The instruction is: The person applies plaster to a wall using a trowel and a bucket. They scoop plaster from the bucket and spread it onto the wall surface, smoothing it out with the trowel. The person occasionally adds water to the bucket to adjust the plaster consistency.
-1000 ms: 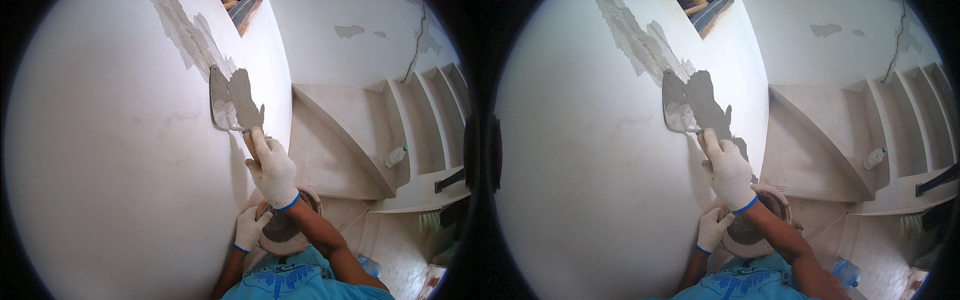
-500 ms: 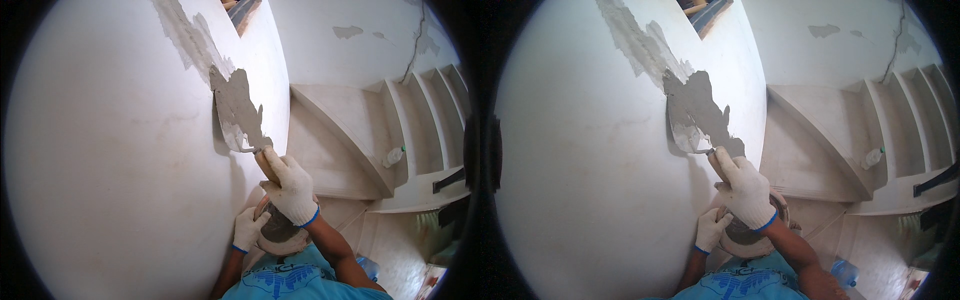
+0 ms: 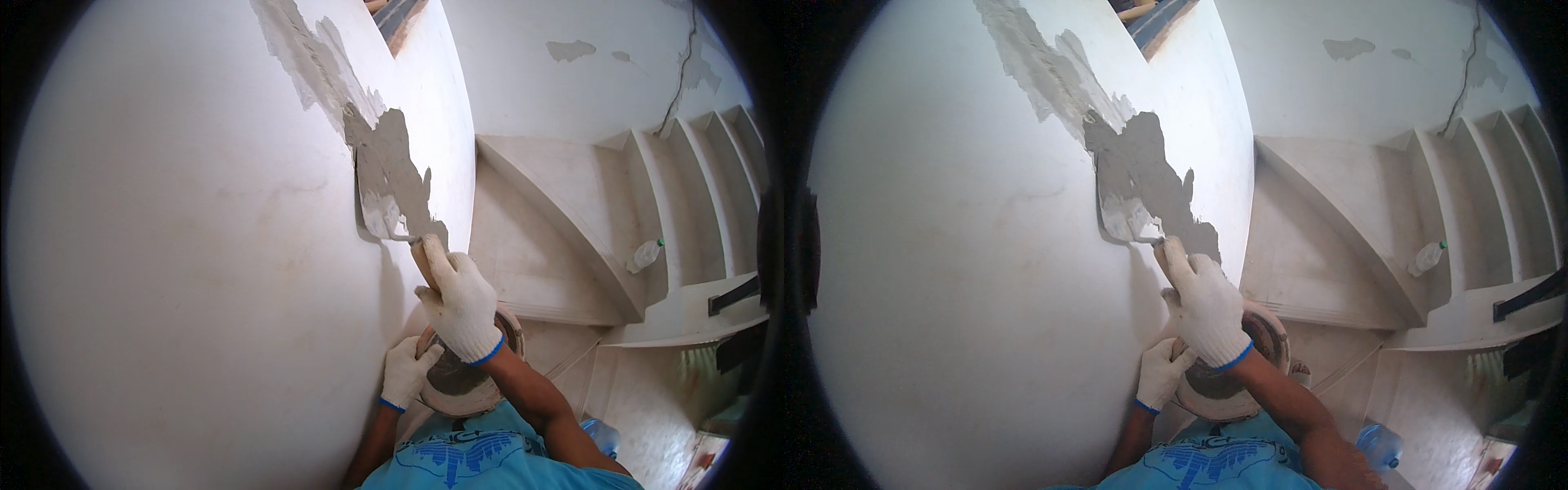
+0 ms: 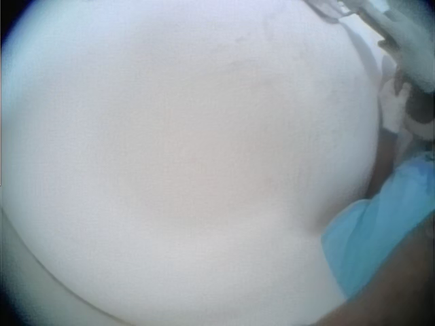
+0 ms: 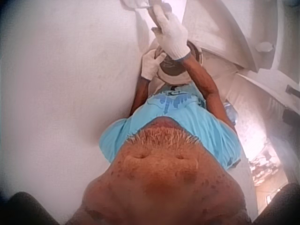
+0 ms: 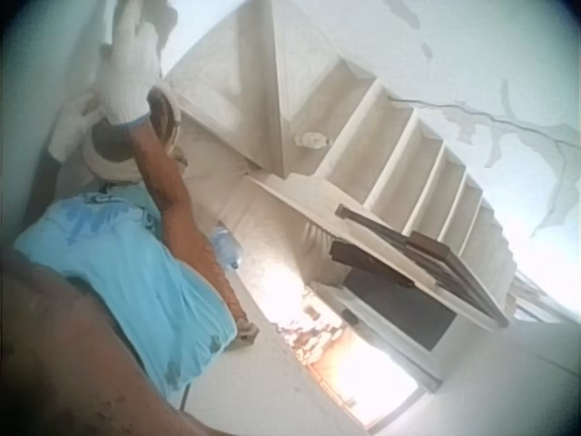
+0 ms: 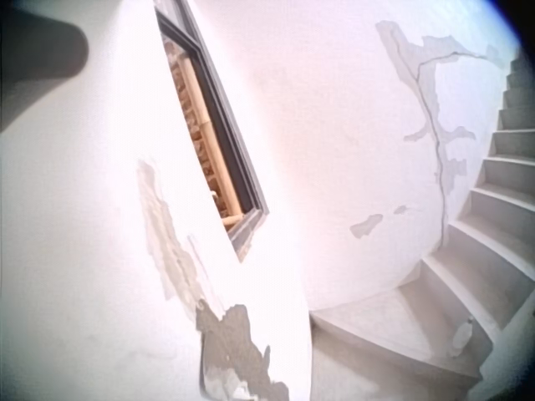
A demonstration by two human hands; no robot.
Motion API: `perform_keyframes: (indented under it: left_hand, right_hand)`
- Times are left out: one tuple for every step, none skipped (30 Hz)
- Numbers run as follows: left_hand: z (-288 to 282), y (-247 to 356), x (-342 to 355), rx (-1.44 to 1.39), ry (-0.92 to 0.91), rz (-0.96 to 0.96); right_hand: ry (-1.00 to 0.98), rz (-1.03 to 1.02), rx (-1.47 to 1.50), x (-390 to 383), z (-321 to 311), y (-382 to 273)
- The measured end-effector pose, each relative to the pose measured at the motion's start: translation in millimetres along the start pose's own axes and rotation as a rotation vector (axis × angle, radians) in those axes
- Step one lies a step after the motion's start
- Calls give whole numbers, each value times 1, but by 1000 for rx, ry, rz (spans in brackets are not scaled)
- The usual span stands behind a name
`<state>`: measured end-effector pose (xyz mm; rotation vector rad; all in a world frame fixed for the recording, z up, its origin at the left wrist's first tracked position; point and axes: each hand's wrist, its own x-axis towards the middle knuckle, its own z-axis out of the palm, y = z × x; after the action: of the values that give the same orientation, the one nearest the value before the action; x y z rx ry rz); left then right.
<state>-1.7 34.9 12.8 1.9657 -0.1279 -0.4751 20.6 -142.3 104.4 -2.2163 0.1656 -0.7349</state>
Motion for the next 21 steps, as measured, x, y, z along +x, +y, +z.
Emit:
perform_keyframes:
  left_hand:
    - [-1, -1, 0, -1, 2, 1]
    - [-1, -2, 0, 7, 0, 0]
    - [-1, -4, 0, 16, -1, -2]
    - [-1, -6, 0, 24, -1, -4]
    - [-1, -2, 0, 36, 0, -2]
    - [-1, 5, -1, 48, 1, 0]
    - [0, 9, -2, 60, 3, 1]
    - [-1, 8, -1, 78, 2, -5]
    - [-2, 7, 0, 95, 1, -11]
    - [-3, 6, 0, 112, 0, -17]
    - [-3, 9, 0, 110, 0, -18]
    - [-2, 14, -1, 108, 0, -18]
    - [-2, 18, -2, 107, 0, -19]
    - [-2, 18, -2, 125, -1, -17]
    - [-3, 18, -2, 143, -3, -15]
    - [-3, 19, -2, 162, -5, -12]
    - [-3, 20, -1, 166, -12, -19]
    - [-3, 22, 0, 171, -19, -25]
    - [-3, 24, 0, 176, -27, -30]
    - [-3, 20, 0, 138, -25, -34]
    - [-3, 13, -1, 100, -23, -38]
  right_hand:
    - [-10, 12, -4, -4, -2, 3]
    - [-12, 19, -5, -7, -4, 8]
    - [-15, 26, -6, -10, -4, 13]
    - [-19, 32, -7, -11, -3, 17]
    - [21, 21, 14, -10, -1, 19]
    - [60, 9, 35, -6, 1, 23]
    - [99, -3, 56, -2, 2, 25]
    - [102, 3, 67, 3, 5, 26]
    - [103, 9, 77, 7, 8, 25]
    - [105, 14, 88, 10, 12, 24]
    - [96, 23, 87, 13, 15, 24]
    - [87, 32, 86, 15, 18, 24]
    - [78, 41, 85, 16, 20, 23]
    - [97, 36, 77, 18, 23, 18]
    - [116, 32, 70, 19, 25, 13]
    - [136, 29, 61, 20, 26, 9]
    - [126, 21, 71, 18, 29, 9]
    - [117, 14, 81, 13, 34, 11]
    - [109, 8, 90, 8, 36, 12]
    - [67, 31, 87, 3, 35, 10]
    - [26, 54, 83, -4, 30, 9]
